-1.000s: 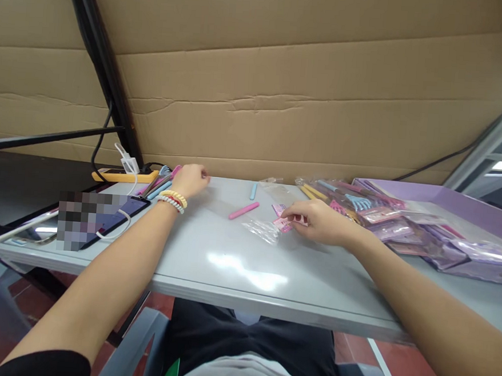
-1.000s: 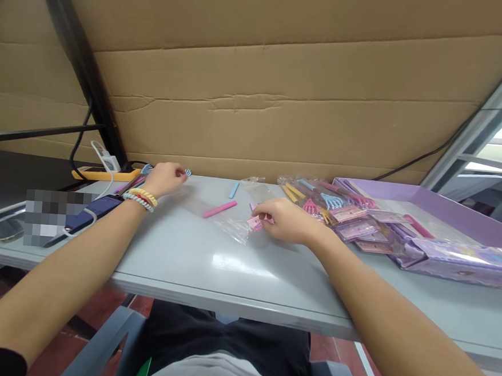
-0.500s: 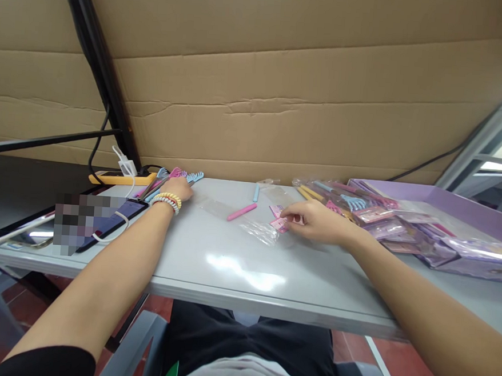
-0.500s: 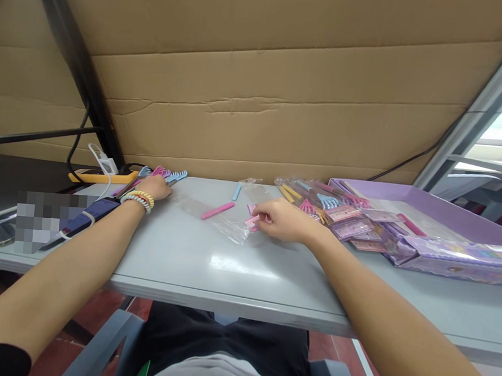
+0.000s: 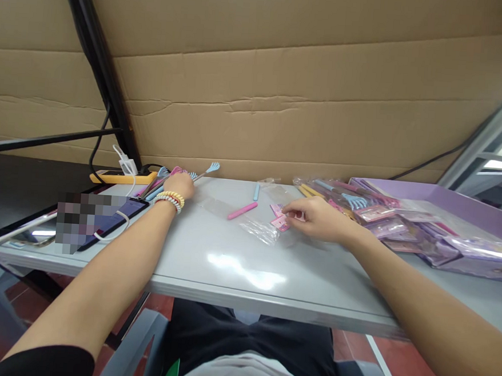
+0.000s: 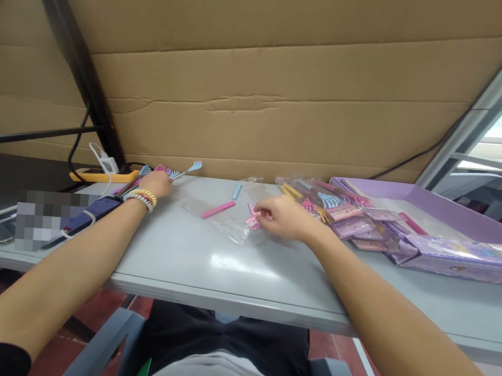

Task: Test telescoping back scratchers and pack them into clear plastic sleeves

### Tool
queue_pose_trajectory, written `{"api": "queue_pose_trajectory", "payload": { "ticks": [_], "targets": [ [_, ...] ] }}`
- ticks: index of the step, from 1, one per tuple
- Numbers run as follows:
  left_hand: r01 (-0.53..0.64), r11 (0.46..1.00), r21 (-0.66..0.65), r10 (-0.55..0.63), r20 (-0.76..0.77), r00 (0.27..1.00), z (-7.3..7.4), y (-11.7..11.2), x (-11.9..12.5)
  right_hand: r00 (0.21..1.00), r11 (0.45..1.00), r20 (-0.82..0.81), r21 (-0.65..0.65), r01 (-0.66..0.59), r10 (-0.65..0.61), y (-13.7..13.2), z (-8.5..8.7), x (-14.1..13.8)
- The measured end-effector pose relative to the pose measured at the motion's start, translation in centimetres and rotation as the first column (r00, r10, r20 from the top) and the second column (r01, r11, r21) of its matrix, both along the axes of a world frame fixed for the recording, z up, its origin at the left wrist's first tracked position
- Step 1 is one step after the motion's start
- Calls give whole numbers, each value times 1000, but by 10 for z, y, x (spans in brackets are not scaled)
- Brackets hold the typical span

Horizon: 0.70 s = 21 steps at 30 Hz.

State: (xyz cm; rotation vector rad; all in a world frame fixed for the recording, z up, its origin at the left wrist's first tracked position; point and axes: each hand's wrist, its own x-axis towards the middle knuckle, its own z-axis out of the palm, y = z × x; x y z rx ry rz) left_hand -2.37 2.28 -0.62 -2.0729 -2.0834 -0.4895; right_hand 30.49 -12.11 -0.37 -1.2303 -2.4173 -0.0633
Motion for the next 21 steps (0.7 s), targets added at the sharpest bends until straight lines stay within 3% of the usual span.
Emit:
{"api": "queue_pose_trajectory", "payload": {
  "ticks": [2,4,6,8,11,13,15,17,19,21],
  "targets": [
    [48,995,92,-48,0,999,7,-7,11,999,999,-45,44,11,-9,0,0,0],
    [212,955,208,-224,38,974,12,-20,27,997,998,-78,63,18,-13,0,1,0],
    [467,836,287,-504,66,861,14,-38,46,995,999,-94,40,25,-22,-1,1,-2],
    [667,681,303,-712,62,699,13,-59,67,994,999,-106,-40,30,-34,-2,1,-5],
    [857,445,260,-886,-8,463,9,-91,95,983,986,-183,-158,-45,15,-5,1,-12],
    [901,356,250,-925,-46,378,7,-105,106,962,972,-245,-169,-165,121,-7,1,-17],
    [911,328,248,-936,-46,350,6,-112,111,935,951,-286,-161,-263,210,-9,0,-21],
    [907,333,256,-935,-34,353,7,-111,112,918,942,-333,-175,-286,216,-9,-1,-23],
    [890,366,271,-922,-24,386,6,-105,110,911,955,-381,-176,-238,157,-7,-3,-21],
    [861,435,265,-890,-20,456,5,-97,108,913,986,-404,-118,-118,61,-5,-3,-16]
  ]
}}
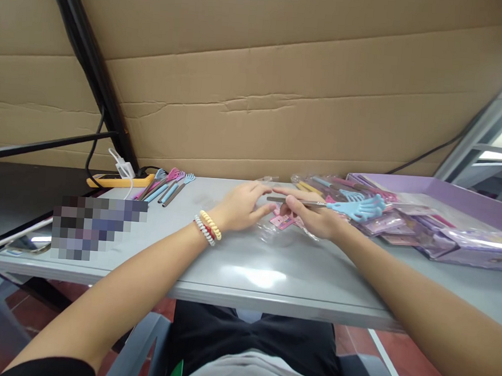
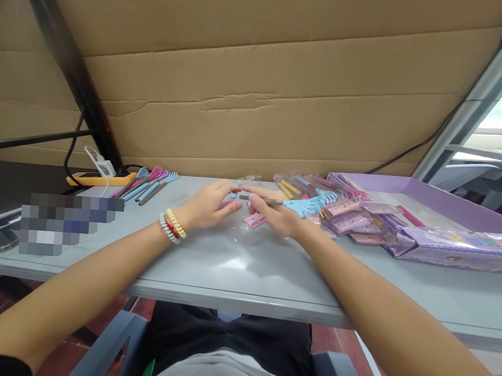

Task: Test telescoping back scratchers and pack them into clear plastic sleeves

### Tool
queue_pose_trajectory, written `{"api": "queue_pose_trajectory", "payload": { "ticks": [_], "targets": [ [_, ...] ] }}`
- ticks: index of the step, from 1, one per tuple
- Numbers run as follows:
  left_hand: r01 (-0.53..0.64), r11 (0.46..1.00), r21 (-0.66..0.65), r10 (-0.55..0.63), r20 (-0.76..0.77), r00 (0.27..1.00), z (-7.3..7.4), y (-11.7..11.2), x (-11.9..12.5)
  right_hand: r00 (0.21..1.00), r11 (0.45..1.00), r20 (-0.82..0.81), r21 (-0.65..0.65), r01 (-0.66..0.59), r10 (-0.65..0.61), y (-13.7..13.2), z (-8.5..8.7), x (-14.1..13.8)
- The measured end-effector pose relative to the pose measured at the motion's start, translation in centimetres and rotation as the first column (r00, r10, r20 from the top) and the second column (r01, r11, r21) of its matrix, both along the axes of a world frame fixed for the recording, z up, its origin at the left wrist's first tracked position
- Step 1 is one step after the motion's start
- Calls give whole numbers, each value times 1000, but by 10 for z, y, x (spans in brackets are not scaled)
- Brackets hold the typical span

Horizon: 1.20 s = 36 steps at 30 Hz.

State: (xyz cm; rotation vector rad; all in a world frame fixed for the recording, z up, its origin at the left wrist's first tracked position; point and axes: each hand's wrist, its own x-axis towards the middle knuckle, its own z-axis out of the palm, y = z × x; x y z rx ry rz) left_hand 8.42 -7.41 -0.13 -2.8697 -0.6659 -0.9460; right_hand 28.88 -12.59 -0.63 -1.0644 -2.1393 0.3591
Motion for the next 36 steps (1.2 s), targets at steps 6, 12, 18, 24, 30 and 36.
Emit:
{"api": "queue_pose_trajectory", "payload": {
  "ticks": [6,12,18,24,30,36],
  "targets": [
    [-237,969,-71,222,-176,959,-6,18,-10,948,928,54,229,293,-313,5,7,21],
    [-369,920,-129,337,-218,916,0,22,-9,934,916,74,236,323,-349,10,3,22],
    [-550,826,-124,479,-359,801,16,41,28,953,920,83,297,257,-293,8,5,18],
    [-666,718,-204,531,-458,713,14,67,61,962,923,137,343,177,-236,8,5,20],
    [-697,678,-232,538,-490,686,2,80,51,970,936,169,333,112,-177,6,7,17],
    [-724,659,-203,610,-418,673,19,74,13,971,935,192,346,71,-144,7,5,19]
  ]
}}
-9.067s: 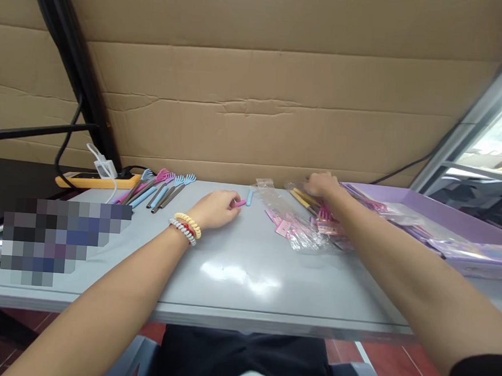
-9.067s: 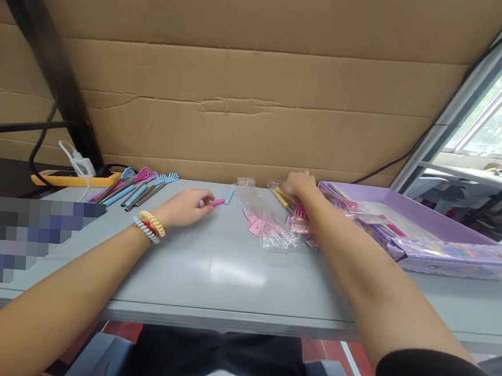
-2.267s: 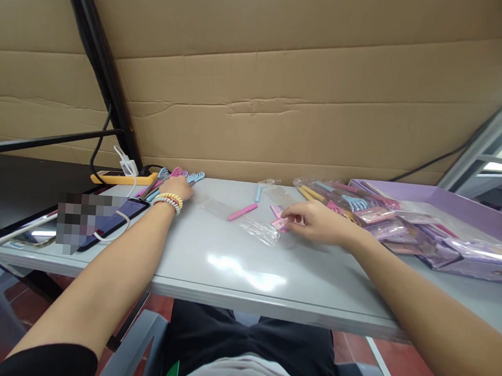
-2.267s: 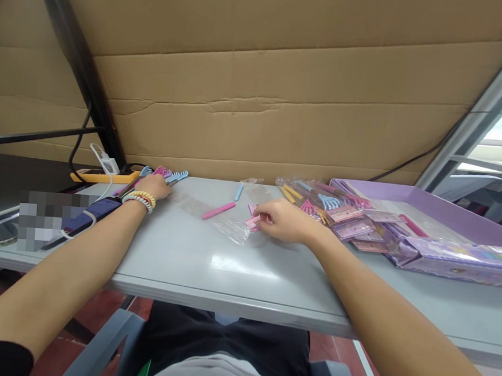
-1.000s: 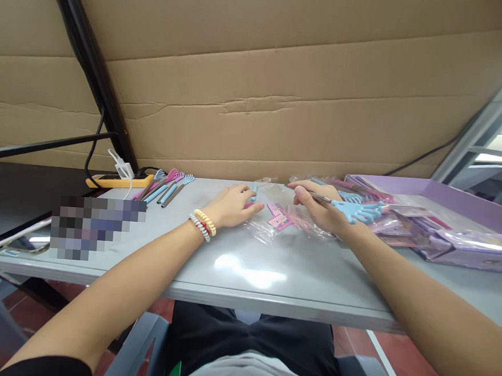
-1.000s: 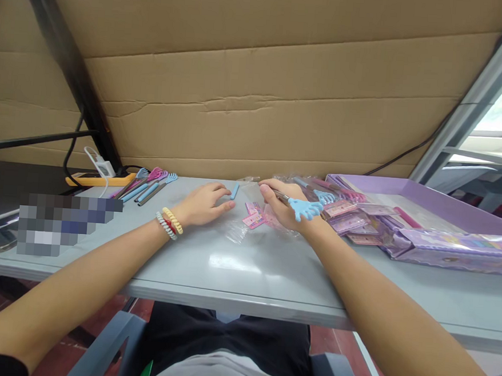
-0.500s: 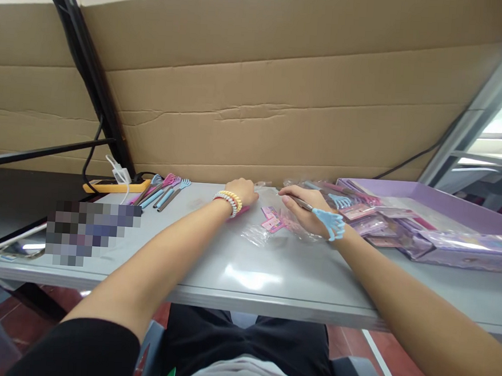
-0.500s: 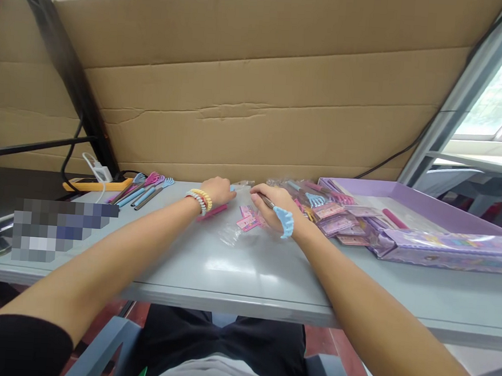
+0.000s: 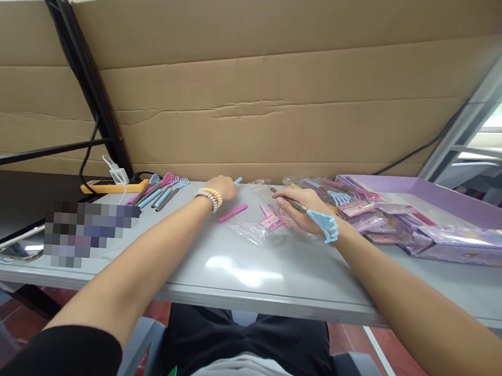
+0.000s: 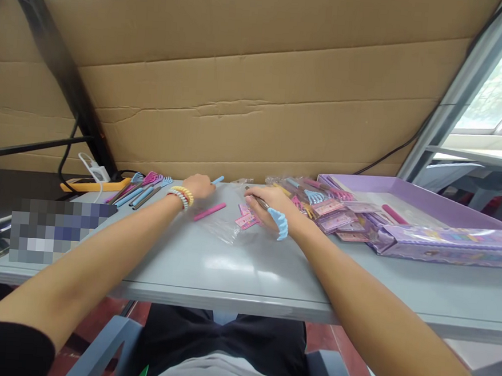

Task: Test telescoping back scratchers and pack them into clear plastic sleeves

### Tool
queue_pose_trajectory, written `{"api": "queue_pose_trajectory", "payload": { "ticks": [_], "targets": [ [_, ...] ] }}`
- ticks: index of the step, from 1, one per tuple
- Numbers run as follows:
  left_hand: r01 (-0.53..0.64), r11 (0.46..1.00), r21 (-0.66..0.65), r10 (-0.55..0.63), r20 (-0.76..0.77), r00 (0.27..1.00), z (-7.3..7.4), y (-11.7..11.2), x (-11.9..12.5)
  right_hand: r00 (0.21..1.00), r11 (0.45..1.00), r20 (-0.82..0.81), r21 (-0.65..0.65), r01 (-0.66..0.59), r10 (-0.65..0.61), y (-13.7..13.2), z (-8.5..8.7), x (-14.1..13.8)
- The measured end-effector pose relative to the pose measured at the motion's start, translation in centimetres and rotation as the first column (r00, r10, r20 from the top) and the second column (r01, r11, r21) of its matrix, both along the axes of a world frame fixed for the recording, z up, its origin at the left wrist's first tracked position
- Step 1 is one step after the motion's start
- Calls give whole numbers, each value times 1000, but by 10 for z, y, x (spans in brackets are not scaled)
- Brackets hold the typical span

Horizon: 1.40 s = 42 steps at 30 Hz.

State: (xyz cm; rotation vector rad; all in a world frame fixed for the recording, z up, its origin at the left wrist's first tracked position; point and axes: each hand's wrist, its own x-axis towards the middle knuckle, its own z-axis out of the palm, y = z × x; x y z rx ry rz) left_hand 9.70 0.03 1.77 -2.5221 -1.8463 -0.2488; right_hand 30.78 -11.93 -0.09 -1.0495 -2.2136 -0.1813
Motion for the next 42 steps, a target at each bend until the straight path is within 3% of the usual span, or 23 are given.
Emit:
{"api": "queue_pose_trajectory", "payload": {
  "ticks": [4,8,12,15,20,25,31,37,42],
  "targets": [
    [105,989,102,-110,51,993,5,-9,-33,1000,999,5,-45,-28,28,0,-2,-2],
    [313,929,198,-348,180,920,-8,-11,-60,999,995,-27,-84,-49,47,-1,-4,-4],
    [361,908,211,-408,260,875,-18,-8,-74,993,988,-117,-155,-7,-12,-3,-3,-6],
    [375,900,222,-428,294,855,-18,-10,-74,975,960,-217,-278,-20,-42,-8,1,-8],
    [392,899,194,-436,320,841,-17,-18,-68,941,885,-338,-439,-155,-3,-14,7,-11],
    [413,896,164,-445,326,834,-20,-19,-67,903,847,-428,-466,-257,38,-9,0,-10],
    [412,903,122,-427,354,832,-19,-21,-68,761,734,-636,-453,-506,132,0,-4,-7],
    [503,860,90,-498,368,785,-15,-32,-60,628,680,-772,-408,-609,99,-4,4,-6],
    [512,850,124,-527,233,818,-11,-47,-46,599,647,-799,-430,-630,53,-5,5,-10]
  ]
}}
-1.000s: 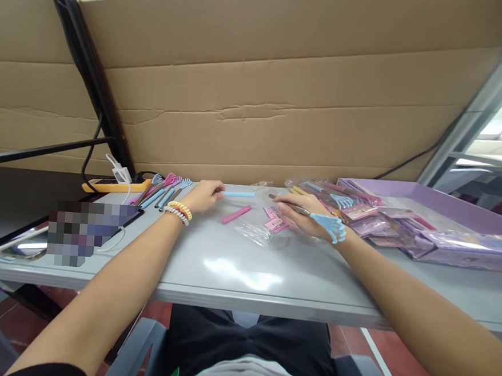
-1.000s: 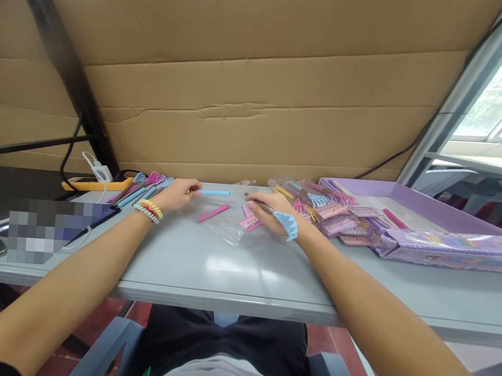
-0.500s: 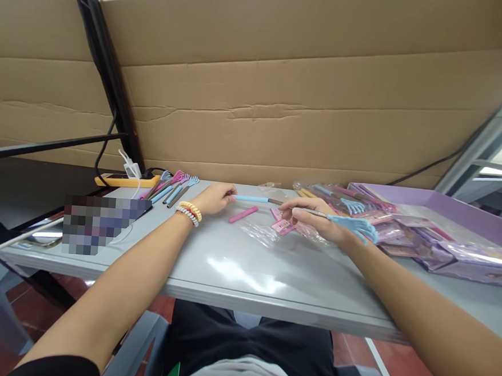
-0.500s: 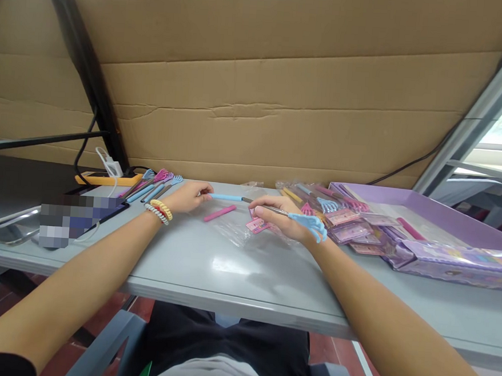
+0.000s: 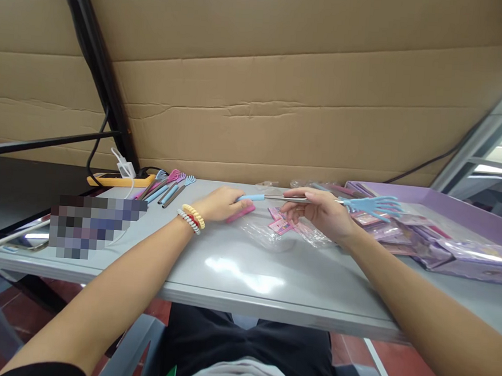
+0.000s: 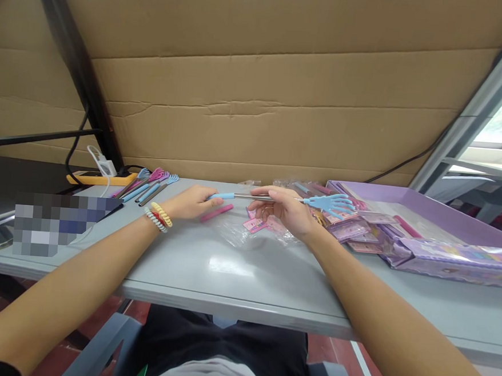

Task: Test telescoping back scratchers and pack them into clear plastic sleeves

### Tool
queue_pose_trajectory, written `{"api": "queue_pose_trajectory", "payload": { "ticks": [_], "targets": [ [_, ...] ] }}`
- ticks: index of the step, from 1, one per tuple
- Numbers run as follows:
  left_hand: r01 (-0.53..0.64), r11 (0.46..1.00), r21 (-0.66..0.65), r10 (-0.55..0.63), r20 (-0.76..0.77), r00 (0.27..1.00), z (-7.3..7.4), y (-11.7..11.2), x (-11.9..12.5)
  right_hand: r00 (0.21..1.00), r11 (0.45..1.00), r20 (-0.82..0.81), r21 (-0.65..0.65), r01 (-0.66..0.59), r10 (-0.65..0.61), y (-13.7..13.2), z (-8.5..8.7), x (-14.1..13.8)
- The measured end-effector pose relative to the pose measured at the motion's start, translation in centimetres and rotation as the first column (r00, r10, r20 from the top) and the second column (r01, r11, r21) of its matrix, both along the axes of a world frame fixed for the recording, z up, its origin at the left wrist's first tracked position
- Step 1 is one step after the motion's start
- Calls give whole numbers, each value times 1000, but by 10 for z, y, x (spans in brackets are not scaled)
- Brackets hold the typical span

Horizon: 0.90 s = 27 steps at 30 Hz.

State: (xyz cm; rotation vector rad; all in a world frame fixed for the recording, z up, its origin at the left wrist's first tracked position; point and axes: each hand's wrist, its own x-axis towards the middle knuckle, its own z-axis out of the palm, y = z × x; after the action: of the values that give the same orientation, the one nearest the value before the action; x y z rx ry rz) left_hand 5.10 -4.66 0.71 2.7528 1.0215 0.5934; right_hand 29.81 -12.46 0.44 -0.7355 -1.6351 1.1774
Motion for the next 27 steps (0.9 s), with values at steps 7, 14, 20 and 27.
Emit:
{"api": "queue_pose_trajectory", "payload": {
  "ticks": [7,14,20,27],
  "targets": [
    [99,981,169,-89,-67,994,1,-14,8,1000,1000,-20,-17,12,-12,-1,1,-4],
    [57,961,269,-17,-147,989,-3,-21,18,998,998,-33,-33,51,-52,-2,0,-11],
    [122,968,220,-92,-142,986,-7,-30,31,996,996,8,-25,-90,91,1,-11,-22],
    [69,963,262,-79,28,996,0,-9,10,941,981,279,86,176,-194,-2,0,-3]
  ]
}}
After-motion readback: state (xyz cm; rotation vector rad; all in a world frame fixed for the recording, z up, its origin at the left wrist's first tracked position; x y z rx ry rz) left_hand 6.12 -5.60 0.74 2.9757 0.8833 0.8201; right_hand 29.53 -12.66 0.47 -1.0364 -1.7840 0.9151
